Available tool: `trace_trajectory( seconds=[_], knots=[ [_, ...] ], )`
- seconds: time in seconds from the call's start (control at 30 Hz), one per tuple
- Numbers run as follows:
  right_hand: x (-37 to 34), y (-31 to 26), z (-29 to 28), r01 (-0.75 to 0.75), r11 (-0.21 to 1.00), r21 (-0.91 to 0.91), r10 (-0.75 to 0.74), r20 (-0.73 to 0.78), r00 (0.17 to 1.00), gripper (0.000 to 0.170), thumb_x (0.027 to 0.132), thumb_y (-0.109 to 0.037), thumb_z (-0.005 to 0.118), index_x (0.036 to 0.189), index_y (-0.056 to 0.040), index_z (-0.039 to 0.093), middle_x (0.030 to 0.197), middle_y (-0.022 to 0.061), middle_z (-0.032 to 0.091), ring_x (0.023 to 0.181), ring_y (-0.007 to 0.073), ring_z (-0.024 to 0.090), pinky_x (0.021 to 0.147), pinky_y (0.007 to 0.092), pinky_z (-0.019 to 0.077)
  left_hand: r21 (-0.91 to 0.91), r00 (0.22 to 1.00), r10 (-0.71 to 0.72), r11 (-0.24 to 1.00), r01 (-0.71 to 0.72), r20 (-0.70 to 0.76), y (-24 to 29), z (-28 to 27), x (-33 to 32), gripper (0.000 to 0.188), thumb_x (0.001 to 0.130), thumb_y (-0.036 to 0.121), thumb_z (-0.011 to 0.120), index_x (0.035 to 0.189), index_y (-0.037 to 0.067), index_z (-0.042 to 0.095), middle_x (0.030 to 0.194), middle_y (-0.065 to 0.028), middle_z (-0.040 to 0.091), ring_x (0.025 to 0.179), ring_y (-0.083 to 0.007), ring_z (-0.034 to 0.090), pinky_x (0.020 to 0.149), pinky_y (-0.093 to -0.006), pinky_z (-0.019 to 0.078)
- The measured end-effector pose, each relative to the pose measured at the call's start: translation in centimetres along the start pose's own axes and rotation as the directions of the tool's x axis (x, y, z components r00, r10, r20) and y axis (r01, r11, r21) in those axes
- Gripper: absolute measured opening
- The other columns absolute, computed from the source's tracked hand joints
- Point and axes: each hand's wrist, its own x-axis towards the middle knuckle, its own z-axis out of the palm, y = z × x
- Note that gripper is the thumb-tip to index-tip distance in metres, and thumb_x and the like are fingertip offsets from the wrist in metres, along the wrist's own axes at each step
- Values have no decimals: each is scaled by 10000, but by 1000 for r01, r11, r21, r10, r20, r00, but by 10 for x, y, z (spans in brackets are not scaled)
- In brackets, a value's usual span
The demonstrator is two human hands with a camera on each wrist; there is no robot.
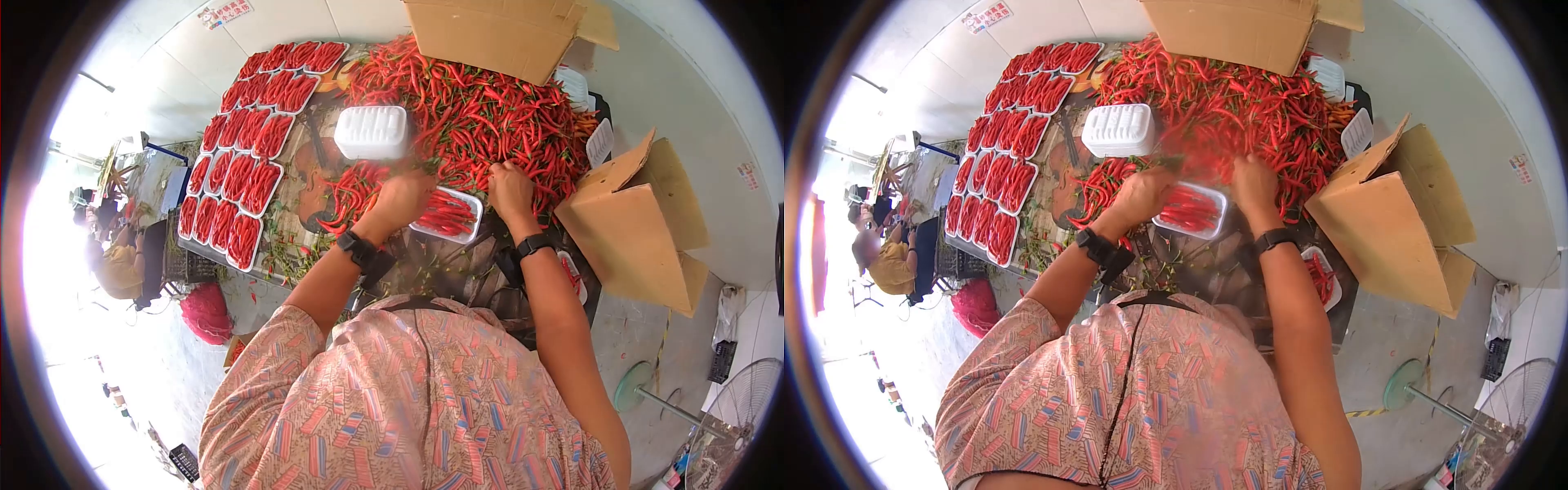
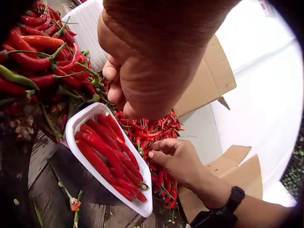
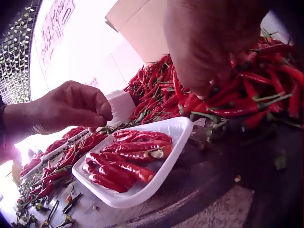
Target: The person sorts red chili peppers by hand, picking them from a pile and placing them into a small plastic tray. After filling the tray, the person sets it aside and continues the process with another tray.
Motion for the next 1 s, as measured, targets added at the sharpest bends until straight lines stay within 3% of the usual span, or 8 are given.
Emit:
trace_trajectory(
  seconds=[0.2, 0.27, 0.33, 0.4, 0.53, 0.8, 0.87, 1.0],
  knots=[
    [-13, 2, -43, 1, 963, 271, 87, -315, 945, 122, 811, -114, 588, 882, -31, 643, 828, 147, 654, 781, 315, 643, 667, 422, 506, -59, 1000, -17, 998, 16, -4, 3, -3, -1, 83, 799, 124, 559, 811, 54, 603, 805, -151, 600, 769, -359, 598, 654, -446, 475],
    [-20, 9, -50, -206, 689, 695, 329, -46, 943, 179, 821, -103, 591, 961, -10, 655, 851, 130, 678, 766, 220, 663, 668, 349, 508, -144, 1000, -25, 989, 24, -1, 8, -2, 4, 84, 801, 129, 577, 823, 52, 606, 805, -150, 600, 760, -352, 596, 652, -433, 473],
    [-25, 4, -54, -259, 529, 808, 336, 80, 938, 207, 835, -93, 597, 1004, 12, 651, 854, 84, 685, 750, 135, 647, 671, 279, 497, -226, 1000, -29, 974, 28, 2, 19, -4, 12, 90, 803, 133, 595, 834, 50, 609, 806, -150, 599, 751, -345, 595, 651, -421, 471],
    [-37, -10, -59, -369, 112, 923, 258, 331, 908, 216, 877, -108, 592, 1041, 26, 636, 824, 54, 660, 694, 88, 584, 641, 223, 467, -350, 997, -78, 933, 79, 16, 32, -5, 17, 136, 785, 122, 653, 887, 37, 625, 812, -140, 605, 739, -310, 600, 653, -388, 471],
    [-45, -19, -49, -407, -14, 913, 176, 403, 898, 170, 864, -77, 597, 991, 34, 620, 812, 42, 639, 638, 61, 518, 567, 206, 397, -448, 995, -96, 890, 84, -3, 41, -8, 17, 191, 767, 101, 687, 934, 25, 635, 828, -130, 615, 738, -280, 605, 657, -368, 471],
    [-44, -23, -39, -423, -109, 899, 170, 437, 883, 204, 877, -106, 584, 1005, 51, 611, 811, 47, 635, 649, 71, 517, 568, 211, 403, -317, 996, -34, 947, 58, 80, 26, -8, 8, 149, 807, 104, 663, 935, 27, 670, 861, -137, 654, 765, -236, 643, 688, -332, 504],
    [-42, -23, -38, -395, 248, 884, 220, 346, 912, 212, 857, -124, 601, 982, 42, 644, 823, 78, 668, 686, 124, 597, 616, 256, 459, -306, 995, -40, 950, 67, 95, 23, -11, 11, 129, 808, 104, 659, 913, 31, 674, 852, -131, 656, 762, -244, 641, 686, -335, 502],
    [-40, -22, -26, -161, 592, 790, 144, 93, 985, 193, 809, -125, 621, 946, -2, 681, 853, 127, 686, 749, 220, 655, 681, 321, 495, -265, 997, 2, 964, 20, 83, 15, -9, 15, 95, 810, 115, 657, 871, 46, 682, 834, -112, 663, 752, -266, 633, 681, -350, 496]
  ],
)
